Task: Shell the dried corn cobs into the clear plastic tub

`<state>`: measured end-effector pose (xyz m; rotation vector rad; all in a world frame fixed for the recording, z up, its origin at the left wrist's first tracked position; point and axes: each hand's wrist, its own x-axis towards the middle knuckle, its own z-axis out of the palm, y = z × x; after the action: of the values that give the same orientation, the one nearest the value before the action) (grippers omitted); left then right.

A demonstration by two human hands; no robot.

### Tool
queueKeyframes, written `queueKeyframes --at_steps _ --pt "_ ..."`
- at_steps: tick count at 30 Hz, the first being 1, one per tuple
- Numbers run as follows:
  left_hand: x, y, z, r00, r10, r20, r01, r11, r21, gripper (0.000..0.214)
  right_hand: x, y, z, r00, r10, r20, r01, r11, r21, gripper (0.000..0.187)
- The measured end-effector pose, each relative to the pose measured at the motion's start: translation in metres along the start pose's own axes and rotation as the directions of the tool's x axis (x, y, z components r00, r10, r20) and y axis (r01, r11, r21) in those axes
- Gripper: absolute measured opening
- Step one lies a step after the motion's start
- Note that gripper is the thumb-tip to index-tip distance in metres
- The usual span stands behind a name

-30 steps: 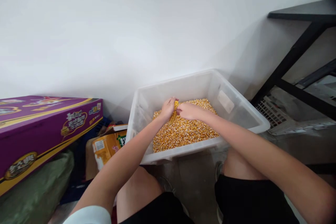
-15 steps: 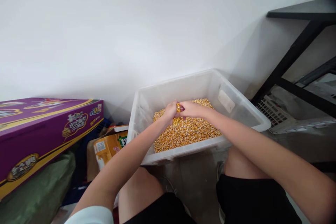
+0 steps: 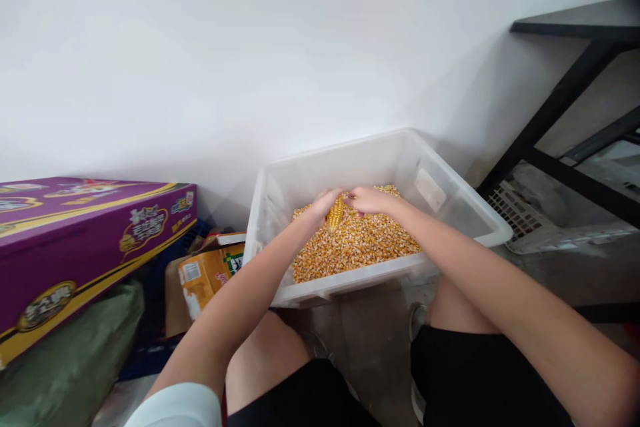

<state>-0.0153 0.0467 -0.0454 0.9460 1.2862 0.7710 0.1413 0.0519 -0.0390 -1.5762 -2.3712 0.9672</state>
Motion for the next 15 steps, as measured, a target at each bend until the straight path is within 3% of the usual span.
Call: queueKeyframes --at_steps 3,5,7,9,12,15 --pt "-0.004 0.015 -0.016 0.996 0.022 -0.089 -0.020 0.999 0.026 0.087 0.001 0.012 -0.006 0.990 0.111 -0.083 -0.121 0.986 -0.114 0.033" --pt "-0.008 0.024 -0.025 0.994 0.068 -0.086 -0.065 0.997 0.030 0.095 0.000 0.014 -0.011 0.978 0.176 -0.113 -0.178 0.984 -0.009 0.036" --pt "-0.013 0.029 -0.027 0.993 0.121 -0.014 -0.121 0.993 0.008 0.095 -0.004 0.010 -0.012 0.975 0.210 -0.077 -0.185 0.951 0.248 0.041" --pt "-0.019 0.031 -0.021 0.980 0.175 0.093 -0.175 0.984 -0.006 0.091 -0.008 0.001 -0.011 0.978 0.208 0.008 -0.185 0.853 0.488 0.049" --pt "-0.026 0.030 -0.005 0.936 0.275 0.217 -0.294 0.954 0.058 0.083 -0.011 -0.014 -0.005 0.972 0.200 0.123 -0.231 0.729 0.645 0.063" --pt "-0.030 0.030 0.007 0.890 0.371 0.263 -0.411 0.905 0.113 0.078 -0.011 -0.022 0.000 0.975 0.187 0.121 -0.214 0.641 0.737 0.066"
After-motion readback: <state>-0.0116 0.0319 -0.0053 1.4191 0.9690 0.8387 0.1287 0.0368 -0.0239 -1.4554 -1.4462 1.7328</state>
